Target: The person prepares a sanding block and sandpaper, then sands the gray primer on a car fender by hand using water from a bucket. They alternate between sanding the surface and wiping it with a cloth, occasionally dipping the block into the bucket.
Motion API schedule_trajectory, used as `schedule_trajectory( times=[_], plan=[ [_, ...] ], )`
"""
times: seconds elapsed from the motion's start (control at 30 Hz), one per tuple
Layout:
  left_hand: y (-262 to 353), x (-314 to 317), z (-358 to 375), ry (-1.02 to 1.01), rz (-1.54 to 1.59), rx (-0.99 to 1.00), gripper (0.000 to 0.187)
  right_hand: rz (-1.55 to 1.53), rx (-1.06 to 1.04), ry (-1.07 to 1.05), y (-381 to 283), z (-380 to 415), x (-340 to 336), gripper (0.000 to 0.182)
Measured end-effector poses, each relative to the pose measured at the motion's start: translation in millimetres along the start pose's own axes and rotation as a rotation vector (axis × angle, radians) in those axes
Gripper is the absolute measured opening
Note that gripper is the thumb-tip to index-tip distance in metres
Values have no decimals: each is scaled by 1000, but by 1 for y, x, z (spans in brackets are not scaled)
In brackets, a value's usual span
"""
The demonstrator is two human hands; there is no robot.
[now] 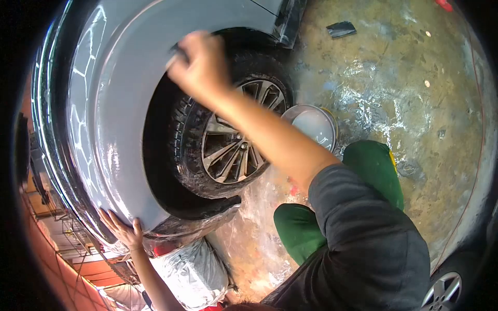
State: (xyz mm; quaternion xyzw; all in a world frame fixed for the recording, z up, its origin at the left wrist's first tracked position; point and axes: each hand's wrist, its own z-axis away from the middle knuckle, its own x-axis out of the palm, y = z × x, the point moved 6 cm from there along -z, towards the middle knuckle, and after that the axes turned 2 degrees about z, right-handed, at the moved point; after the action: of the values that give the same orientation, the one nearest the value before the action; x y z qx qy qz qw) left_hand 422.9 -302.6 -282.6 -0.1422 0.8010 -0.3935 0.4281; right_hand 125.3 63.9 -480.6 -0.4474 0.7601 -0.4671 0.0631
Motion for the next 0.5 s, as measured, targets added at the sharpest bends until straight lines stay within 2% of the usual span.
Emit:
schedule_trajectory(
  times=[0.03,0.07,0.17,0.23,0.27,0.33,0.37,0.4,0.43,0.5],
  plan=[
    [2,0,-2,8,0,-2,89,-406,680,-120,89,-15,-5,34],
    [2,-2,-3,3,2,2,89,-304,535,6,121,-25,-10,32],
    [1,-2,-2,3,3,0,89,-428,574,69,86,-14,2,27],
    [1,-4,-3,7,3,2,89,-3,40,97,1,3,6,38],
    [3,-4,-4,7,8,3,89,-151,-32,-43,-26,21,20,42],
    [3,-1,-4,4,12,15,89,-201,-116,-79,-43,34,19,40],
    [1,0,-3,4,6,14,89,-158,-135,-106,-28,20,13,40],
    [-2,-1,1,1,-5,6,90,-62,-20,-70,-1,3,5,40],
    [-4,0,3,6,-3,4,91,-207,247,-73,37,-14,4,40],
    [-3,-3,2,-4,1,-9,91,-427,610,-63,137,-39,13,44]
  ],
)
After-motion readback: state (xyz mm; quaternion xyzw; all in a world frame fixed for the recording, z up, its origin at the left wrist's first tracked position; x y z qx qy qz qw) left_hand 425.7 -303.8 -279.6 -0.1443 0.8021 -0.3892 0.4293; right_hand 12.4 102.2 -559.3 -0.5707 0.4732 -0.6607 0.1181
